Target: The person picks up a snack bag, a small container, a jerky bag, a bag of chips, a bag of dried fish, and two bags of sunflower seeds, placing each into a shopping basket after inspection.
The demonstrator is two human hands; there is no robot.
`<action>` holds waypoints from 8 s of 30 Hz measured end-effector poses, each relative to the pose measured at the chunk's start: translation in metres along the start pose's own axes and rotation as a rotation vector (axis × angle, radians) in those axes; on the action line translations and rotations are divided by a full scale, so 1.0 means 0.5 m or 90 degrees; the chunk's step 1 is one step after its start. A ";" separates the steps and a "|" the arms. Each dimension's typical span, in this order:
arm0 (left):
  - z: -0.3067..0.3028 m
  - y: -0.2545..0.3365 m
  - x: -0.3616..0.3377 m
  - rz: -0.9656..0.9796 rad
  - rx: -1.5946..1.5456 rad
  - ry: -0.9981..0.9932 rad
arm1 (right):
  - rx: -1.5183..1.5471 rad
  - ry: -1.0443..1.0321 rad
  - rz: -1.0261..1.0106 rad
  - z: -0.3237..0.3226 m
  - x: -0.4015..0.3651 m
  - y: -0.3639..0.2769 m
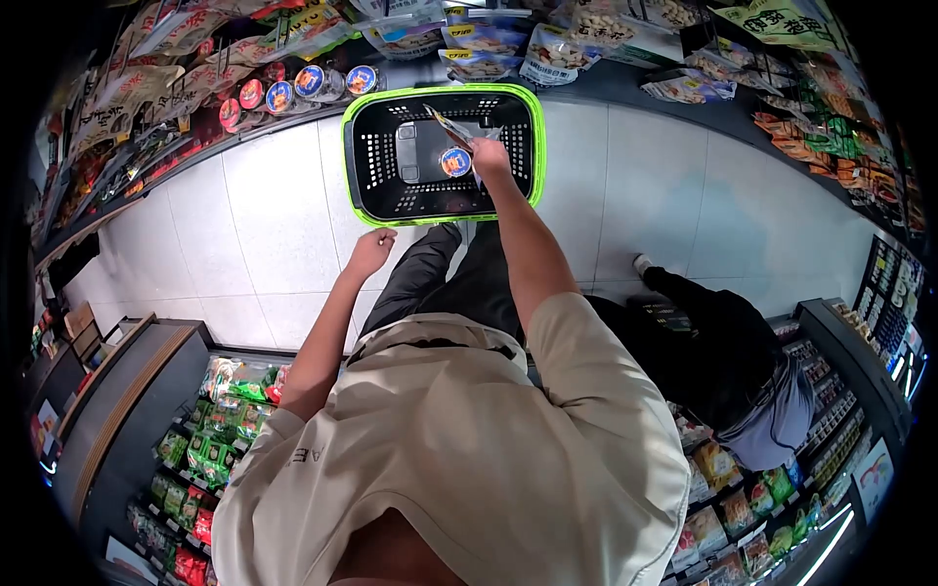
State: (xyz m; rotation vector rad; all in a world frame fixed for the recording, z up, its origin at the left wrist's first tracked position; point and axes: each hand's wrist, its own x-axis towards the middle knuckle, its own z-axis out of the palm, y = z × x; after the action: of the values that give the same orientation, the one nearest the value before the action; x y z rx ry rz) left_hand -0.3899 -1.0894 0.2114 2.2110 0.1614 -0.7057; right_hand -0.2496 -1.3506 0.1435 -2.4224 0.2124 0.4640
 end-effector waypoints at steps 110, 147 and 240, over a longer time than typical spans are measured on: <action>-0.651 -0.664 -0.050 0.070 0.031 0.061 | 0.229 -0.280 0.202 0.308 -0.203 -0.343; -1.290 -0.251 0.264 0.260 -0.059 0.585 | 0.124 0.262 -0.338 0.220 0.161 -1.369; -0.831 -0.460 0.090 -0.226 -0.117 -0.125 | 0.212 -0.106 0.217 0.436 -0.154 -0.301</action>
State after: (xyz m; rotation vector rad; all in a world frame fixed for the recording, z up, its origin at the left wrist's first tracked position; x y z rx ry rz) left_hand -0.2475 -0.6362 0.2568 1.9437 0.5073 -1.0522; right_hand -0.3408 -1.0933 0.1018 -2.0148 0.5868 0.7170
